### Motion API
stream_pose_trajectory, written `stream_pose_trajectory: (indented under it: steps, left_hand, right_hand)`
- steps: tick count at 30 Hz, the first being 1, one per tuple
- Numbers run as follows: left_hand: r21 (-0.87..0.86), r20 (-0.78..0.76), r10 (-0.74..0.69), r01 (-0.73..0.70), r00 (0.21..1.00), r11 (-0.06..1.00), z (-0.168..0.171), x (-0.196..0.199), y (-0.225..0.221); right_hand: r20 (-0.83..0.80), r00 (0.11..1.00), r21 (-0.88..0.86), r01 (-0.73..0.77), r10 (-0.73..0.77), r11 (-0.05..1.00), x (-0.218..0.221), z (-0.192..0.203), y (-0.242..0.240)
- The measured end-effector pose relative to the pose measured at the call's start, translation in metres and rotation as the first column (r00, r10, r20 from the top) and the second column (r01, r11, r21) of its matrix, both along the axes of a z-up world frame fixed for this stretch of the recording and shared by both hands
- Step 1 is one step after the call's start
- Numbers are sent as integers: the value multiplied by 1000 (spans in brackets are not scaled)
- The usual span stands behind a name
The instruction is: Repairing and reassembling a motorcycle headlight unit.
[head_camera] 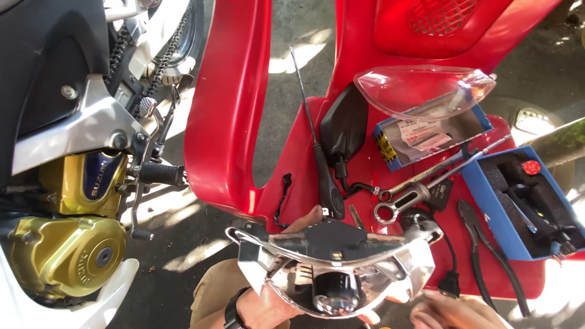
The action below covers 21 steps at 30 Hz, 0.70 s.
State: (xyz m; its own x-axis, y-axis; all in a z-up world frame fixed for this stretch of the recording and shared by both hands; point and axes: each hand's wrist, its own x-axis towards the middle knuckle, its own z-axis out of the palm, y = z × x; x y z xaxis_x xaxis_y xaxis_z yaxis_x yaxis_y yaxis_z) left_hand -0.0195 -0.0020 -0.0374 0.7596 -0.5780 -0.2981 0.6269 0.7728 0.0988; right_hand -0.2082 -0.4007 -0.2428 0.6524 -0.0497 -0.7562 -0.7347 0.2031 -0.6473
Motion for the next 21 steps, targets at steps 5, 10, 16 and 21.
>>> stream_pose_trajectory:
  steps: [5, 10, 16, 21]
  left_hand:
    - [-228, 11, -160, 158, 987, 961, -13, 3, 1]
    - [96, 473, 112, -178, 874, 979, 39, 10, -12]
    - [329, 763, 193, -626, 618, 707, 31, -10, -43]
    - [294, 952, -201, -874, 231, 387, 50, -12, -44]
  right_hand:
    - [-67, 997, 93, -23, 29, 995, 46, 58, 36]
    - [836, 484, -441, 314, 258, 841, 119, 278, 205]
    - [862, 501, 10, 142, -81, 990, 170, 264, 203]
    - [741, 645, -282, 43, 189, 959, 202, 228, 147]
